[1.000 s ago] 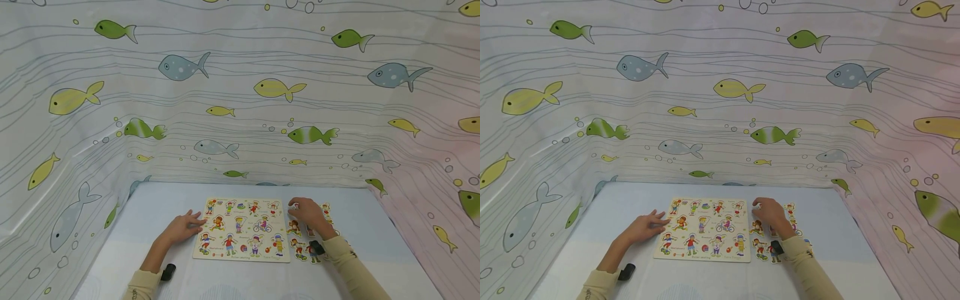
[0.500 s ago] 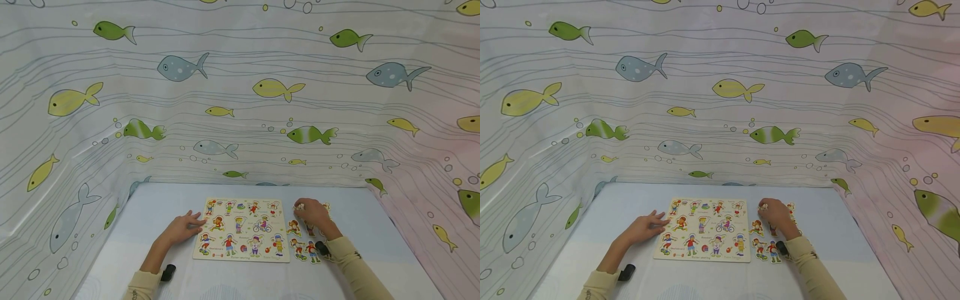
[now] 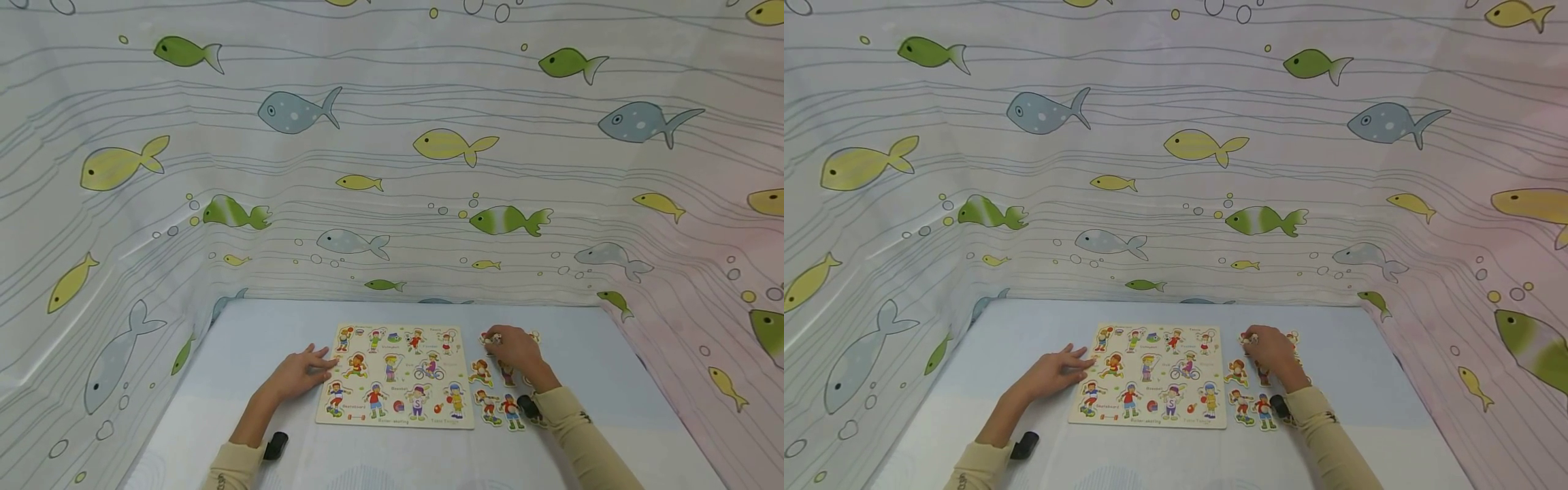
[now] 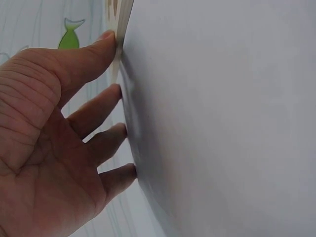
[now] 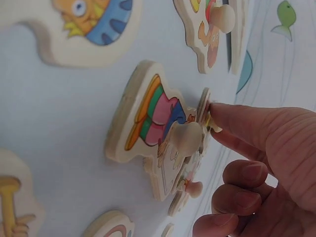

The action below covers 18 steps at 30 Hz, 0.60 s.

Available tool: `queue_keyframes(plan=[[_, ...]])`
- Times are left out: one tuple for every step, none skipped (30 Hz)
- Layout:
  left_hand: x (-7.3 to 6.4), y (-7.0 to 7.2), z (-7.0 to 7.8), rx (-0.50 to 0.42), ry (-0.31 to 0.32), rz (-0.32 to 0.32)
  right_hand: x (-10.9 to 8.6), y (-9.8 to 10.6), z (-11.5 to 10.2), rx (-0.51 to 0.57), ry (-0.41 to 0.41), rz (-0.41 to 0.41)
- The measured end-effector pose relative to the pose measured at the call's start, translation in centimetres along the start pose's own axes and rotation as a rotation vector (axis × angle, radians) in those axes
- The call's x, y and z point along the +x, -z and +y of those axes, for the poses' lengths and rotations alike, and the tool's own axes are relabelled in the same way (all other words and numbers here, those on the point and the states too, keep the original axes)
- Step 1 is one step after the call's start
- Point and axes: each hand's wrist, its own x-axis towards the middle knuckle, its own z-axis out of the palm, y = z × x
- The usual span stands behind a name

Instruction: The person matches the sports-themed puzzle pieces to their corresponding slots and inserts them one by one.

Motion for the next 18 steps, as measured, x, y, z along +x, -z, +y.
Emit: queue_keyframes(plan=[[0.01,0.01,-0.02,-0.001,-0.002,0.001,-0.01,0.03,0.01,0.001,-0.001,0.001],[0.03,0.0,-0.04,-0.002,-0.005,0.002,-0.01,0.07,0.02,0.002,-0.004,0.001],[0.03,0.0,-0.04,-0.004,-0.006,0.002,-0.02,0.1,0.02,0.003,-0.002,0.001],[0.02,0.0,-0.07,-0.004,-0.007,0.002,-0.02,0.12,0.0,0.003,-0.005,0.0],[0.02,0.0,-0.08,-0.006,-0.007,0.002,0.01,0.12,0.02,0.002,-0.005,0.0],[0.02,0.01,-0.1,-0.006,-0.007,0.002,0.03,0.1,0.06,0.001,-0.004,-0.001],[0.01,0.02,-0.12,-0.003,-0.009,0.001,0.05,0.09,0.07,0.0,-0.005,0.001],[0.01,0.03,-0.12,-0.001,-0.009,0.0,0.09,0.04,0.11,-0.002,-0.006,0.001],[0.01,0.04,-0.11,0.003,-0.009,-0.001,0.13,-0.01,0.16,-0.005,-0.006,0.002],[0.01,0.05,-0.08,0.001,-0.008,-0.001,0.15,-0.06,0.21,-0.009,-0.007,0.003],[0.01,0.05,-0.04,0.002,-0.006,-0.002,0.17,-0.11,0.25,-0.012,-0.008,0.004],[0.02,0.04,0.0,0.0,-0.002,-0.003,0.17,-0.13,0.26,-0.014,-0.009,0.004],[0.01,0.03,0.04,0.0,-0.002,-0.002,0.16,-0.15,0.26,-0.015,-0.009,0.005],[0.01,0.01,0.09,-0.001,0.0,-0.002,0.17,-0.15,0.28,-0.014,-0.007,0.007],[0.01,0.0,0.11,-0.003,-0.001,-0.001,0.15,-0.13,0.26,-0.012,-0.004,0.008],[-0.01,0.0,0.12,0.006,-0.01,0.002,0.1,-0.07,0.19,-0.008,-0.002,0.01],[-0.01,-0.02,0.11,0.008,-0.012,0.004,0.07,-0.01,0.13,-0.002,-0.001,0.012],[0.0,-0.02,0.1,0.007,-0.013,0.005,0.03,0.07,0.05,0.003,0.001,0.013]])
